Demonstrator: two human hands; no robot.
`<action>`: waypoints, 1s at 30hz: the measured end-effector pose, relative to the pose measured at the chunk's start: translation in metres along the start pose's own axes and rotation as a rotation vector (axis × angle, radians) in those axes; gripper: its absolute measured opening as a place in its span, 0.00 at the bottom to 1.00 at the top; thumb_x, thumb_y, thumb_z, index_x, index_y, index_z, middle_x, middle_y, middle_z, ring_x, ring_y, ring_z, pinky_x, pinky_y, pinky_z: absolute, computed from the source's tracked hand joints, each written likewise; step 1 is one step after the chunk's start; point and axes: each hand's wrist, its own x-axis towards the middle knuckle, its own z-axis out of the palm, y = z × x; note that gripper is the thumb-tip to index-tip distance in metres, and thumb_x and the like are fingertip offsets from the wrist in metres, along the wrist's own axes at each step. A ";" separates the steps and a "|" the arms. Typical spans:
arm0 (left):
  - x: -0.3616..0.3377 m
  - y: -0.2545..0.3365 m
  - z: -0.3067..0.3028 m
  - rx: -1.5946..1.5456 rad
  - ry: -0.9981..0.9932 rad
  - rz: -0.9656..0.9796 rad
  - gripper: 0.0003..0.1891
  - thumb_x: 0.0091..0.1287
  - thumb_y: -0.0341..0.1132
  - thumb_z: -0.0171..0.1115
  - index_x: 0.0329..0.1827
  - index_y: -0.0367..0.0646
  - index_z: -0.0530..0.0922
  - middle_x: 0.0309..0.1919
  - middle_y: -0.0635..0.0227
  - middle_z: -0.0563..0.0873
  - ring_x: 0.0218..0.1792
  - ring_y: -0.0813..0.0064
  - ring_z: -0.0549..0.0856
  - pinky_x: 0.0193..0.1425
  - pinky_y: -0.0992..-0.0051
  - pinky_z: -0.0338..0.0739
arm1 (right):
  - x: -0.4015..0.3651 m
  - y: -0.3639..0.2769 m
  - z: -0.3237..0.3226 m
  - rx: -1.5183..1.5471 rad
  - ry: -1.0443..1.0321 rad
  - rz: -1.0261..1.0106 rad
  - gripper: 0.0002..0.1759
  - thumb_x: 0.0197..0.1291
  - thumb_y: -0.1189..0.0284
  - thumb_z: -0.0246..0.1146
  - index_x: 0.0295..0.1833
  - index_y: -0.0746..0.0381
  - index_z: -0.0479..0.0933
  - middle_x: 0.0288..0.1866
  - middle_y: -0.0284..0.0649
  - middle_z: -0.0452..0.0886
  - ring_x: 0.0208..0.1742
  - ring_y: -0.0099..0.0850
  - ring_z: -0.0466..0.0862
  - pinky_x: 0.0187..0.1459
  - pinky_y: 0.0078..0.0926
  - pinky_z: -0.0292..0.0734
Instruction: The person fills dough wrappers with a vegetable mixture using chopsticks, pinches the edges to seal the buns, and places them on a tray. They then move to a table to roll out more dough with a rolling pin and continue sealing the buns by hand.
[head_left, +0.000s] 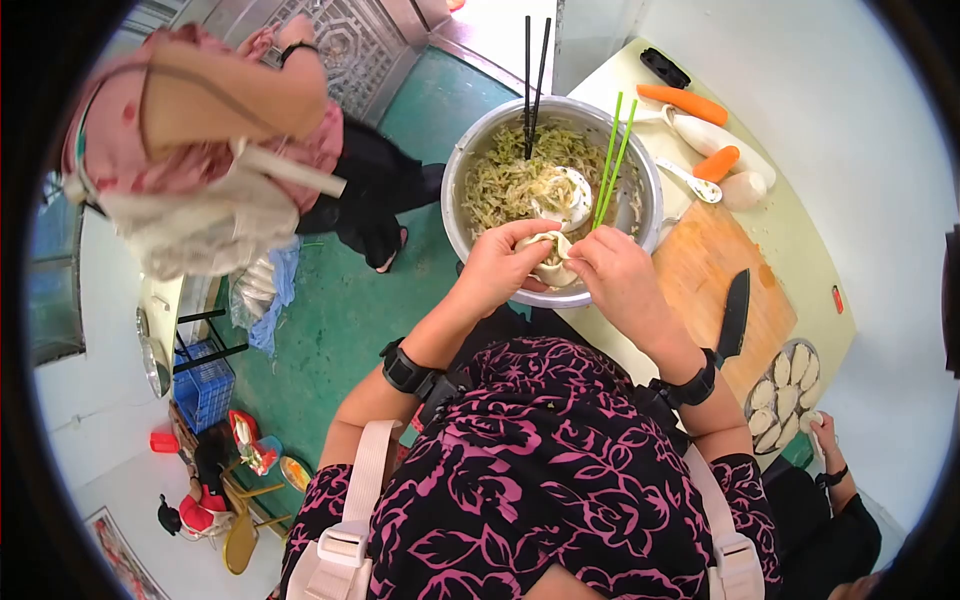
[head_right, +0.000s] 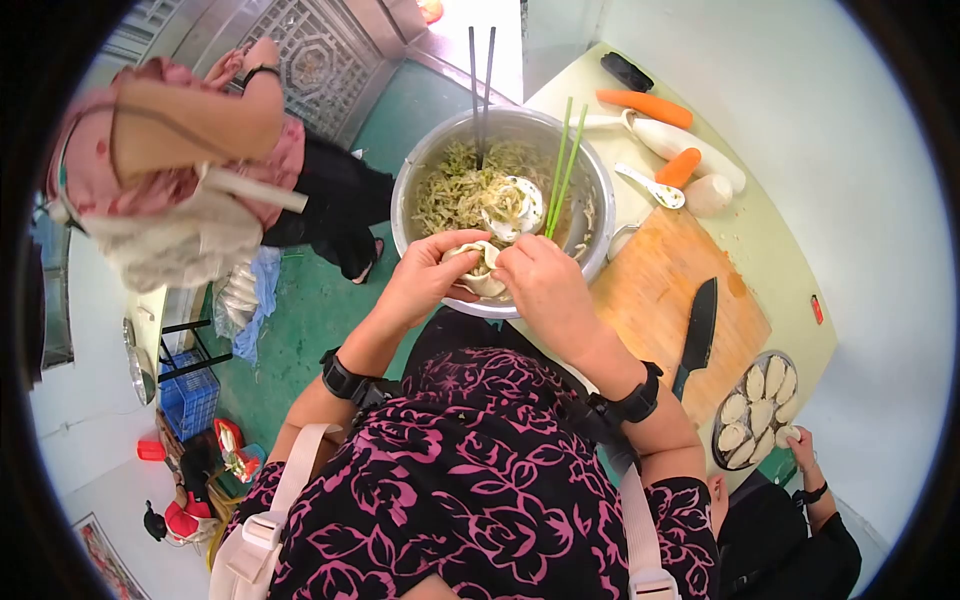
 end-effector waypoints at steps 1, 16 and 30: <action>0.000 0.000 0.001 0.070 0.008 0.035 0.14 0.62 0.30 0.52 0.50 0.41 0.74 0.32 0.70 0.80 0.28 0.85 0.79 0.28 0.83 0.79 | 0.000 -0.001 -0.001 0.011 0.006 0.002 0.07 0.44 0.77 0.61 0.31 0.64 0.71 0.29 0.42 0.72 0.35 0.39 0.75 0.36 0.32 0.70; 0.001 0.013 0.002 0.713 -0.033 0.381 0.13 0.56 0.27 0.52 0.45 0.36 0.76 0.30 0.60 0.83 0.31 0.79 0.81 0.31 0.78 0.74 | 0.002 0.002 -0.001 0.140 0.027 0.051 0.12 0.44 0.77 0.62 0.38 0.65 0.73 0.29 0.43 0.72 0.35 0.39 0.75 0.36 0.32 0.70; 0.001 -0.008 0.002 -0.278 0.004 -0.087 0.13 0.62 0.34 0.55 0.47 0.38 0.74 0.35 0.67 0.80 0.30 0.82 0.80 0.27 0.83 0.78 | -0.001 0.009 0.002 0.189 0.199 0.171 0.06 0.46 0.78 0.61 0.30 0.66 0.71 0.24 0.42 0.72 0.28 0.38 0.74 0.29 0.30 0.68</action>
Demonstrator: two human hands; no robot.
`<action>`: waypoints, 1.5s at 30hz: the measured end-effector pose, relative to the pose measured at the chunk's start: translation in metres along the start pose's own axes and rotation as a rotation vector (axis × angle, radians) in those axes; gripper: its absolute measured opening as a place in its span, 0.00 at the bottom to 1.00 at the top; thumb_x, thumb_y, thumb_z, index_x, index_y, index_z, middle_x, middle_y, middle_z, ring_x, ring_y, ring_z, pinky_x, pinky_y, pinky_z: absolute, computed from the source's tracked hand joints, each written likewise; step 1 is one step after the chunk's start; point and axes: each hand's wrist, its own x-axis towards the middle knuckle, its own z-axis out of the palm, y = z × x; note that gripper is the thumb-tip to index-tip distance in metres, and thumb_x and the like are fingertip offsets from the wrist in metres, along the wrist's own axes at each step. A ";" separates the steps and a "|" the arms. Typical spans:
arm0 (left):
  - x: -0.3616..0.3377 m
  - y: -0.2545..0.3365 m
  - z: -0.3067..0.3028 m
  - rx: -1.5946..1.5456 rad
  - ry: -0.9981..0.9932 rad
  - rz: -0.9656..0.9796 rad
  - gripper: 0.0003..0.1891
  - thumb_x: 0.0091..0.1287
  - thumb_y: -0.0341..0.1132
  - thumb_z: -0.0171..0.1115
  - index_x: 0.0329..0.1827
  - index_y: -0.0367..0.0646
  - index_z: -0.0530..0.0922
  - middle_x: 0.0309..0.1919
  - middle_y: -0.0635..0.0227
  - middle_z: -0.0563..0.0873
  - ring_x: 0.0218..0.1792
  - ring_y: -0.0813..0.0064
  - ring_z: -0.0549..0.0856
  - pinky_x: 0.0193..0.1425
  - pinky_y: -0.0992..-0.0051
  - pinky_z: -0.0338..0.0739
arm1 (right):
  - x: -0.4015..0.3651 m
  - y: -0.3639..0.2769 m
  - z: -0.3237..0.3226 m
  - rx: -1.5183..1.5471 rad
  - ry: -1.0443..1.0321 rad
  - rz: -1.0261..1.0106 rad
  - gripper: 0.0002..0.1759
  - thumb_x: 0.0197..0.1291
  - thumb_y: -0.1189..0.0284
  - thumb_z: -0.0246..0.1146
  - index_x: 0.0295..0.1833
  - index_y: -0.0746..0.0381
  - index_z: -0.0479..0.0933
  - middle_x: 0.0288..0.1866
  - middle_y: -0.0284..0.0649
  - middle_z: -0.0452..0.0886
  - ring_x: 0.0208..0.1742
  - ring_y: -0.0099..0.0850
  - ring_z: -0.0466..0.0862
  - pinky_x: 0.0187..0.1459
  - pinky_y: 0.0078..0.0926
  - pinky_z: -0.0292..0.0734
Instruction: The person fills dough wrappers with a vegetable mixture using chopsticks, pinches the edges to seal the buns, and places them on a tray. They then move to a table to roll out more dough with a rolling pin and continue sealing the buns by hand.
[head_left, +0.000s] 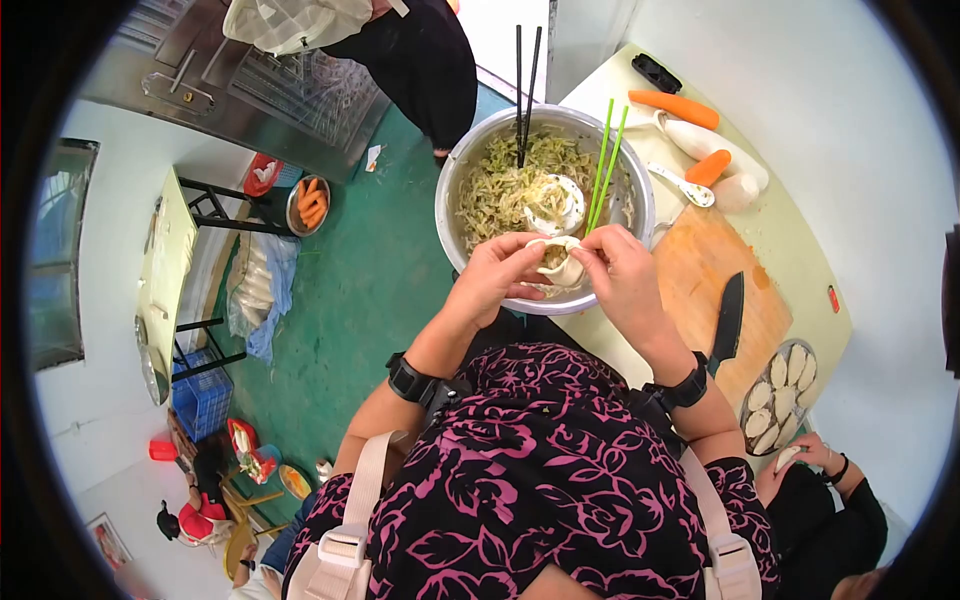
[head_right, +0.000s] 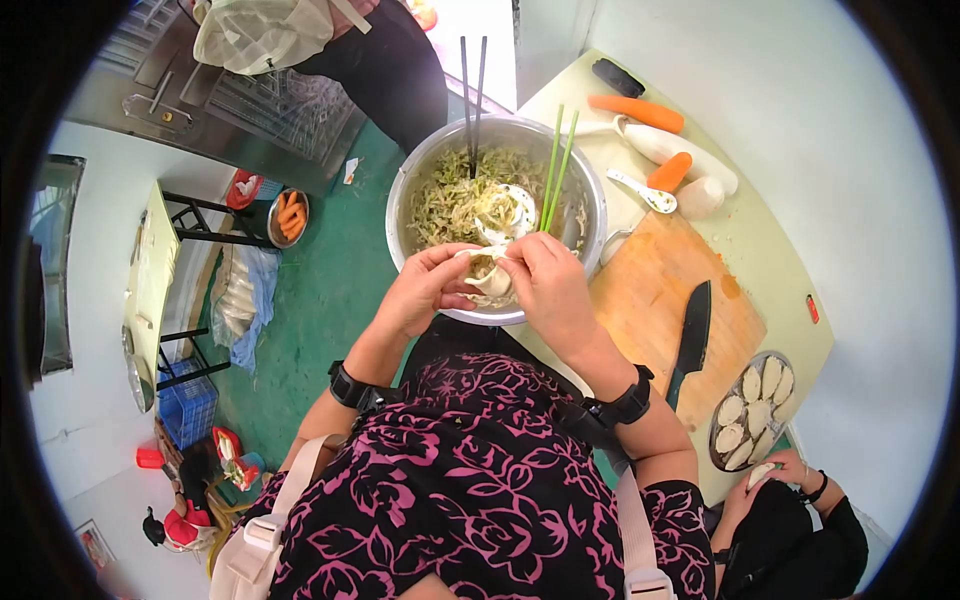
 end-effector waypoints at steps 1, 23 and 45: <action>0.002 -0.001 0.001 0.045 0.009 0.056 0.13 0.62 0.34 0.55 0.47 0.38 0.74 0.34 0.68 0.80 0.29 0.83 0.80 0.27 0.84 0.78 | -0.001 -0.002 0.000 0.023 -0.005 0.020 0.06 0.46 0.78 0.61 0.30 0.66 0.71 0.24 0.42 0.72 0.27 0.37 0.74 0.29 0.29 0.68; -0.002 0.011 0.011 0.809 0.005 0.490 0.14 0.61 0.31 0.56 0.49 0.36 0.72 0.35 0.63 0.82 0.30 0.82 0.80 0.34 0.83 0.74 | 0.005 -0.007 -0.003 -0.081 -0.095 -0.121 0.07 0.45 0.78 0.61 0.33 0.65 0.73 0.28 0.41 0.72 0.32 0.38 0.75 0.33 0.31 0.70; 0.015 -0.004 0.019 0.354 -0.021 0.396 0.15 0.66 0.31 0.46 0.55 0.41 0.68 0.37 0.69 0.78 0.33 0.84 0.79 0.35 0.80 0.80 | 0.010 -0.010 -0.010 0.018 0.014 0.042 0.04 0.47 0.77 0.61 0.30 0.64 0.74 0.25 0.41 0.74 0.26 0.33 0.77 0.28 0.25 0.71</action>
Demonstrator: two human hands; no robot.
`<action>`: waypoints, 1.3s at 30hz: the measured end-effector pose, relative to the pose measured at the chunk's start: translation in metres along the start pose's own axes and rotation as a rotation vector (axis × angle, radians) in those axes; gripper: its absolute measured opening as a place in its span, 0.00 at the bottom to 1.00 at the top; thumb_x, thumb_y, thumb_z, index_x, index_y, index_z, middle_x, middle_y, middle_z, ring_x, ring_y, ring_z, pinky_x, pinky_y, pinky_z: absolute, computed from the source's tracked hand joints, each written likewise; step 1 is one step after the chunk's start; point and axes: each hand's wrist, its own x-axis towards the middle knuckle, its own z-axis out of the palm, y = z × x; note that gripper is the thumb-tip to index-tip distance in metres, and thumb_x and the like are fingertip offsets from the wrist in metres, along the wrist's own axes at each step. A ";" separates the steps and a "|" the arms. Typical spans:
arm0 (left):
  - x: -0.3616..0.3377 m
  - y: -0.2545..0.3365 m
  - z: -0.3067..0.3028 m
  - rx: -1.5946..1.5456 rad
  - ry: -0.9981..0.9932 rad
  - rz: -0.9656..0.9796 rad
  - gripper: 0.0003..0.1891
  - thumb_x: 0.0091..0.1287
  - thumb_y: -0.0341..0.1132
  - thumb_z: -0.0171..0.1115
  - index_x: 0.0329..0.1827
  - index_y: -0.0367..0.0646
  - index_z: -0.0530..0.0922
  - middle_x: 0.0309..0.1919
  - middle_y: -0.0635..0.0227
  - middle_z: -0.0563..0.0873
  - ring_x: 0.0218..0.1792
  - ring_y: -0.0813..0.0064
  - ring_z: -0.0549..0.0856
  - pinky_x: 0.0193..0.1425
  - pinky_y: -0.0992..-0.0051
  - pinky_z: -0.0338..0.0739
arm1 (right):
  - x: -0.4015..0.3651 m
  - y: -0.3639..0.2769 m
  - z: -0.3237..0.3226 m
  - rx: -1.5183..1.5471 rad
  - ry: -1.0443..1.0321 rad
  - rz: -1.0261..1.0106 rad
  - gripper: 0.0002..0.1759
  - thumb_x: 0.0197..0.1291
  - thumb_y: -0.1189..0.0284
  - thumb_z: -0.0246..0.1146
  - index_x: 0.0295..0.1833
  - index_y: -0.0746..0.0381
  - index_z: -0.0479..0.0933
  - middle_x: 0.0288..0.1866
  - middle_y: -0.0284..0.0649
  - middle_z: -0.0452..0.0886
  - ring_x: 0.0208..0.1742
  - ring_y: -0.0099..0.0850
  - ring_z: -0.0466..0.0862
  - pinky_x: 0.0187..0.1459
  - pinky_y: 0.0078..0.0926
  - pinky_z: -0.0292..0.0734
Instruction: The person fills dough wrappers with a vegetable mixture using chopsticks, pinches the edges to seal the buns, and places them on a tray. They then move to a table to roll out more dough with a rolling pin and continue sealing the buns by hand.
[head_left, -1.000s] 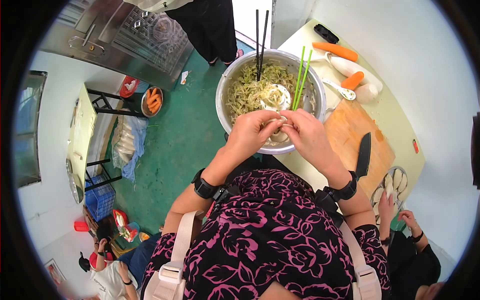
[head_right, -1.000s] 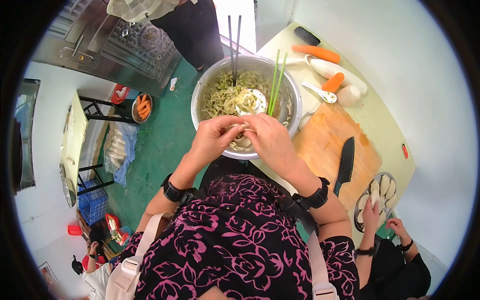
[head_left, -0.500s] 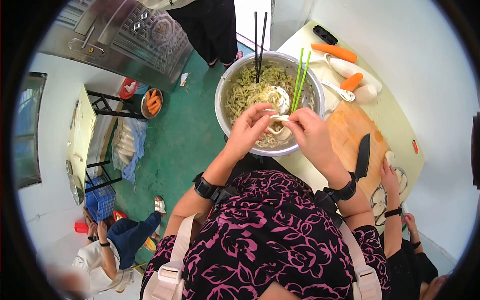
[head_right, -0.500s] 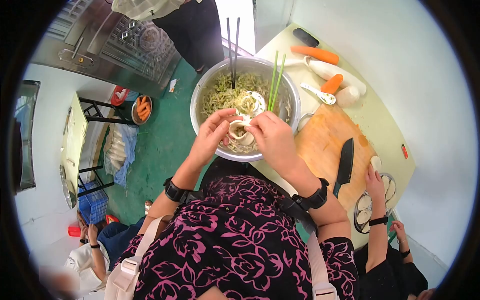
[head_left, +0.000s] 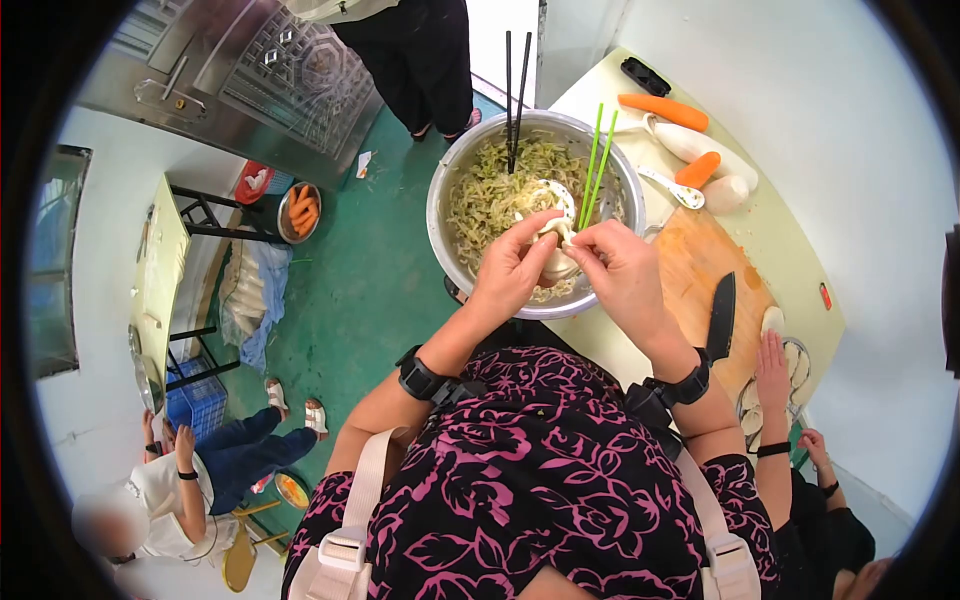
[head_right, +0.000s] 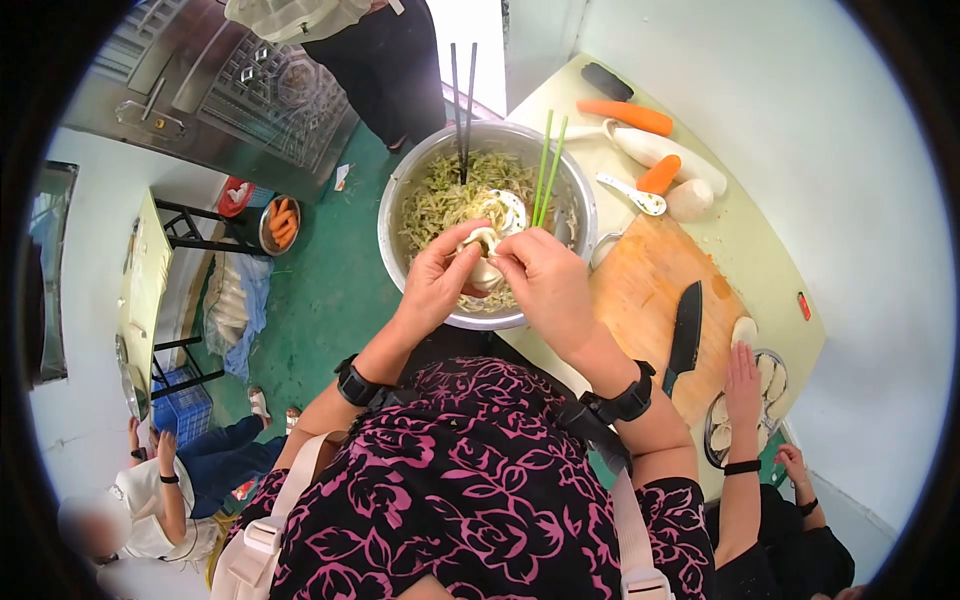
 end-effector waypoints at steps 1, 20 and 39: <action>-0.001 0.003 -0.001 0.081 -0.008 0.011 0.15 0.66 0.31 0.46 0.54 0.41 0.69 0.36 0.70 0.79 0.31 0.85 0.79 0.33 0.80 0.80 | 0.001 -0.001 -0.002 -0.028 -0.020 -0.026 0.04 0.47 0.77 0.61 0.30 0.64 0.74 0.26 0.41 0.74 0.27 0.35 0.77 0.28 0.27 0.71; -0.007 0.009 -0.008 0.210 -0.071 -0.022 0.17 0.67 0.37 0.43 0.56 0.39 0.66 0.41 0.64 0.79 0.31 0.83 0.77 0.31 0.82 0.75 | -0.004 0.008 -0.002 -0.078 -0.160 -0.097 0.07 0.47 0.77 0.60 0.34 0.66 0.73 0.29 0.43 0.74 0.31 0.39 0.76 0.32 0.30 0.71; 0.004 -0.011 0.011 -0.681 -0.069 -0.065 0.17 0.67 0.42 0.44 0.56 0.45 0.66 0.48 0.64 0.74 0.48 0.72 0.76 0.46 0.67 0.78 | 0.001 0.003 0.005 -0.088 0.102 -0.031 0.04 0.49 0.77 0.60 0.32 0.63 0.74 0.26 0.40 0.75 0.26 0.33 0.78 0.27 0.25 0.72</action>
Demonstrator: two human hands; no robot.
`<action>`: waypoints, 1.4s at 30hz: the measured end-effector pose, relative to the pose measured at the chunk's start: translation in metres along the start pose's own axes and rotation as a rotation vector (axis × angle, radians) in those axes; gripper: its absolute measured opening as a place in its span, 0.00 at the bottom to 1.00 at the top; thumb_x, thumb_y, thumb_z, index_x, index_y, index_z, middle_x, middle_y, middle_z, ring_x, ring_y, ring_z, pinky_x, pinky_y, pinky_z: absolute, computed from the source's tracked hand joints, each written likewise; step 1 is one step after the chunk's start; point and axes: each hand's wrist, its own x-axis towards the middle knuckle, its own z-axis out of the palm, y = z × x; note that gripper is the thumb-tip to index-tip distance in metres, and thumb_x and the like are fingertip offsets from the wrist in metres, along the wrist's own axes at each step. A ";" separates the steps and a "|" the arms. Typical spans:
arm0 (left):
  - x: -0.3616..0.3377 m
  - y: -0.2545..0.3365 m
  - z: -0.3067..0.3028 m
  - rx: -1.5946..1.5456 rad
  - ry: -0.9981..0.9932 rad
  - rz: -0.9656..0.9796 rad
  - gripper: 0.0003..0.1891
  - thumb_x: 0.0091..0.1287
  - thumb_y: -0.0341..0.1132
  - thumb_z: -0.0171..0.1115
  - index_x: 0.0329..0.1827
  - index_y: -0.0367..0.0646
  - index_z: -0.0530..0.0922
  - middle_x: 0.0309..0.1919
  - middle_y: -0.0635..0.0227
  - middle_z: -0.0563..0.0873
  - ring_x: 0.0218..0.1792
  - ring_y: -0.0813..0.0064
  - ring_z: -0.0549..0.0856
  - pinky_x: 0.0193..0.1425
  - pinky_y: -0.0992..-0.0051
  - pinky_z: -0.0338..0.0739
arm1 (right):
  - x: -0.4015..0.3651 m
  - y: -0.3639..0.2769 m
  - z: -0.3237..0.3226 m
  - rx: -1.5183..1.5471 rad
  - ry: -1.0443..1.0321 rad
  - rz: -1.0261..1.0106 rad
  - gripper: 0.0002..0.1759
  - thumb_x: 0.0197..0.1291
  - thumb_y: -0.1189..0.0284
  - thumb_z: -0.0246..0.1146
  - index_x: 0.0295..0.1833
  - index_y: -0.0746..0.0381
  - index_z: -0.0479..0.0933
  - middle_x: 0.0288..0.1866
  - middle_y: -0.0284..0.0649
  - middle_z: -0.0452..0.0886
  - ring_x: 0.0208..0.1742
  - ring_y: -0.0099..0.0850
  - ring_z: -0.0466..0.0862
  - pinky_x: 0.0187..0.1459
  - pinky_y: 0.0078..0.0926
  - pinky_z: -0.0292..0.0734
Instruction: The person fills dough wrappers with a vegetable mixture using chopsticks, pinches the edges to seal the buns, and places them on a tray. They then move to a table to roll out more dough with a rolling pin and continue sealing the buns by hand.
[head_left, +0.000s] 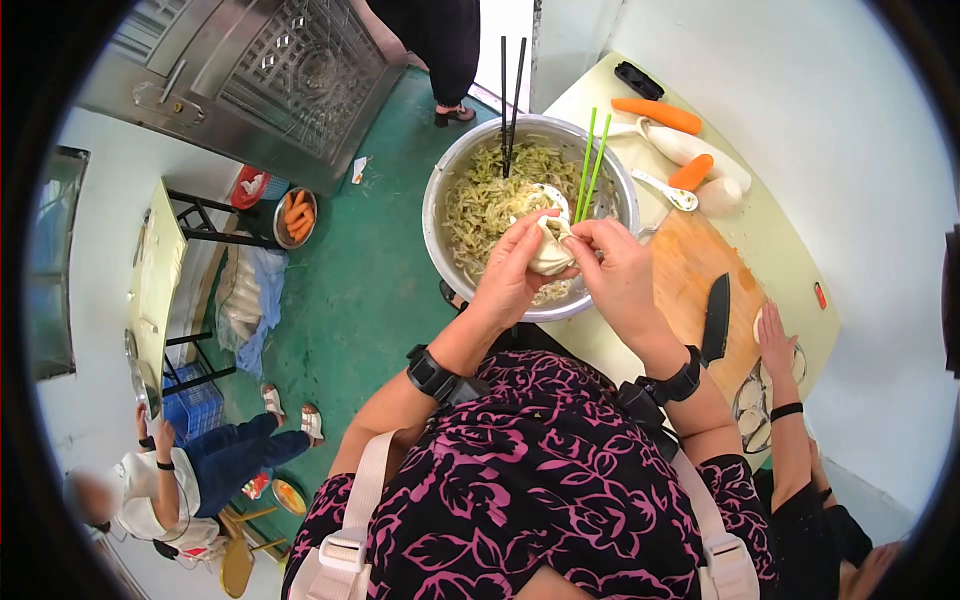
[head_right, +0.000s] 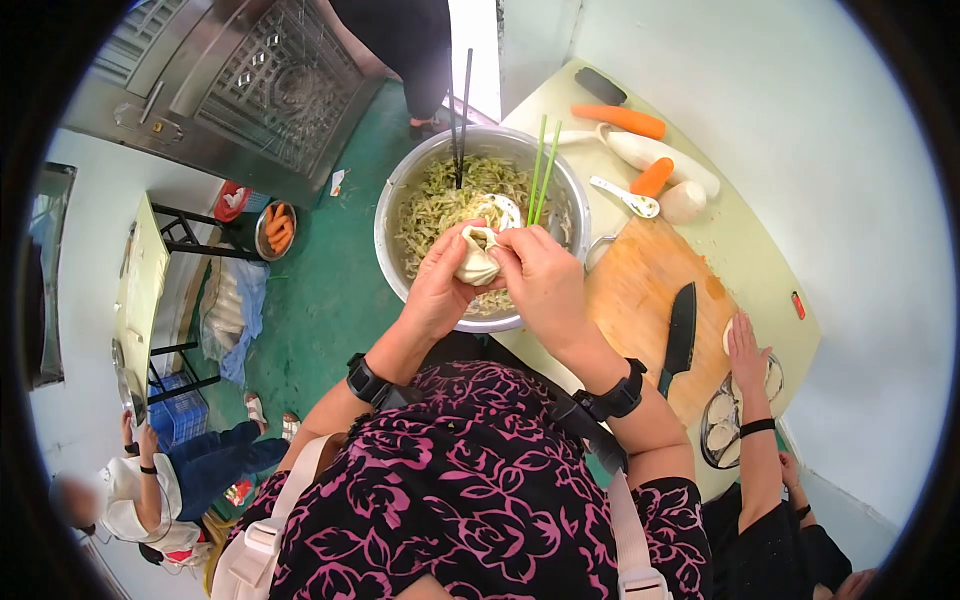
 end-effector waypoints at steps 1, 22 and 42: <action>0.000 0.003 0.001 0.023 0.007 -0.015 0.17 0.67 0.42 0.44 0.55 0.45 0.66 0.48 0.65 0.74 0.48 0.73 0.77 0.45 0.68 0.79 | 0.001 -0.001 -0.001 -0.025 -0.002 -0.018 0.04 0.48 0.76 0.60 0.31 0.63 0.74 0.26 0.39 0.74 0.26 0.35 0.77 0.27 0.26 0.72; 0.005 0.018 -0.007 0.197 -0.069 -0.302 0.21 0.68 0.43 0.40 0.58 0.39 0.64 0.49 0.62 0.72 0.46 0.71 0.77 0.44 0.66 0.79 | 0.008 0.001 -0.019 -0.054 -0.232 -0.205 0.09 0.46 0.78 0.60 0.37 0.63 0.74 0.32 0.40 0.72 0.33 0.37 0.76 0.33 0.30 0.72; -0.002 -0.008 -0.005 0.185 -0.086 0.029 0.20 0.68 0.44 0.42 0.58 0.43 0.64 0.41 0.72 0.75 0.39 0.84 0.75 0.40 0.81 0.72 | 0.004 -0.005 -0.023 -0.228 -0.219 -0.234 0.04 0.47 0.75 0.59 0.28 0.62 0.71 0.24 0.39 0.72 0.26 0.37 0.77 0.27 0.31 0.71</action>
